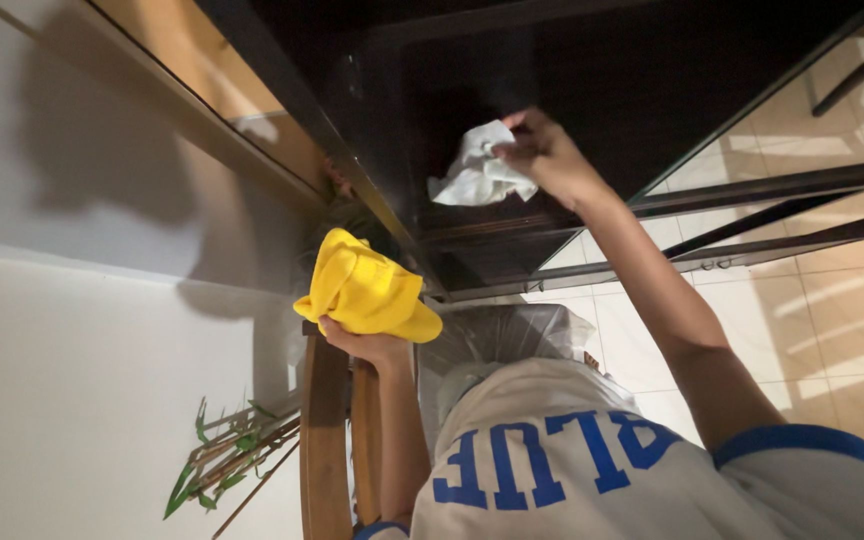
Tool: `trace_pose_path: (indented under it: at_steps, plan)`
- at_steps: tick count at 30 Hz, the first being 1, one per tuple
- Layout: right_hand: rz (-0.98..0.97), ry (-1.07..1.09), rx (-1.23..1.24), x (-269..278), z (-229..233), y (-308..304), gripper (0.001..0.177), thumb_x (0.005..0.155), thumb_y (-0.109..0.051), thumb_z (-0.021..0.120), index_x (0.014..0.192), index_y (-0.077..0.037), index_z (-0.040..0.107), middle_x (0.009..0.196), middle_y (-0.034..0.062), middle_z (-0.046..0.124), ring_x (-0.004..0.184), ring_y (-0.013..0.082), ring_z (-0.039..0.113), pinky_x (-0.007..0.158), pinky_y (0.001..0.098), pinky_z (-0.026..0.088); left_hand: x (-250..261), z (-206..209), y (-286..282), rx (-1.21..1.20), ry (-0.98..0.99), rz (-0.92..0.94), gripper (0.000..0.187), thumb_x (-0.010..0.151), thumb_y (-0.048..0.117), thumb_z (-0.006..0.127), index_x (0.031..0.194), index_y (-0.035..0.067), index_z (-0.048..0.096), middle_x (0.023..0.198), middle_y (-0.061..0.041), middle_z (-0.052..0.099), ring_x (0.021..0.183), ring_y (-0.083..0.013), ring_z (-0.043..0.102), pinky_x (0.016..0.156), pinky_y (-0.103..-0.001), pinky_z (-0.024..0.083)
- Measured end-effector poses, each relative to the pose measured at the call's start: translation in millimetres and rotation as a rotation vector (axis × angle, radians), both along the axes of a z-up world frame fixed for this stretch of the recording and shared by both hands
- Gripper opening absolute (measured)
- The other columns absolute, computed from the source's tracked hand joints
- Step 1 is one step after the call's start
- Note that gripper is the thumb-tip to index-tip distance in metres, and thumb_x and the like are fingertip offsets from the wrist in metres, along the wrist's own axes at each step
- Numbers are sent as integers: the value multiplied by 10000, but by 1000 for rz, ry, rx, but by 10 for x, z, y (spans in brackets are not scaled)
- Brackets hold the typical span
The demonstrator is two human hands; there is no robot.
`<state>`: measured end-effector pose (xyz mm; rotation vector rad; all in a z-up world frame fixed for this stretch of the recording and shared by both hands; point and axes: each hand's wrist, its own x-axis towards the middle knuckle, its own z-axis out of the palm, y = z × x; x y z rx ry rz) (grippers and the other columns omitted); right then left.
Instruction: The person wipes the inside shelves and the exterior glass doors of a dark cabinet using a cloth and a spray bottle.
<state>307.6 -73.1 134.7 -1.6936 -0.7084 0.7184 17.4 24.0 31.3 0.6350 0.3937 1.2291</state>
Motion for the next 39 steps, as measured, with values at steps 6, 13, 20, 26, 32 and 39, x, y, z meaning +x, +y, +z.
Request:
trace_pose_path:
  at_steps: [6,13,20,26,32,39]
  plan:
    - [-406,-1271,-173,-230,-204,8,710,891,-289,737,1434,68,451,1472,408,440,1363,542,349,1059,673,302,-33,-207,-60,267,263,174,643,1088,560,323,1475,52,399,1379,-128,571,1233,-243,642,1018,-411,577]
    - [-72,-922,-404,88,-647,159,806,1086,-612,374,1630,-26,271,1710,151,173,1594,297,108,1309,554,124,-49,-416,-64,516,591,422,646,1056,540,511,1424,10,470,1312,-155,622,1160,-252,687,996,-403,598]
    - [32,-896,-687,431,-528,836,832,1032,-653,260,1625,-74,192,1704,114,33,1584,245,-21,1277,523,-18,-68,-438,-151,731,1000,742,676,995,575,677,1362,22,549,1258,-150,678,1113,-278,738,939,-416,610]
    - [246,-815,-411,-71,-623,470,595,1101,-485,455,1516,-58,455,1460,232,436,1409,299,369,1360,482,150,-46,-302,-249,306,195,245,778,1040,658,339,1449,7,460,1371,-131,626,1234,-267,670,1057,-405,574]
    - [12,-933,-540,-121,-462,304,353,1113,-352,568,1311,-64,622,1510,145,542,1470,278,421,1293,534,278,-139,-205,-275,419,382,349,709,1100,585,337,1453,-7,507,1360,-135,649,1217,-285,698,1067,-428,595]
    - [282,-980,-429,-138,-556,566,726,1057,-596,292,1634,-161,211,1707,85,26,1573,315,-32,1233,642,-17,-176,-191,-402,667,228,273,547,1082,468,557,1428,47,516,1394,-99,632,1263,-259,675,1095,-407,567]
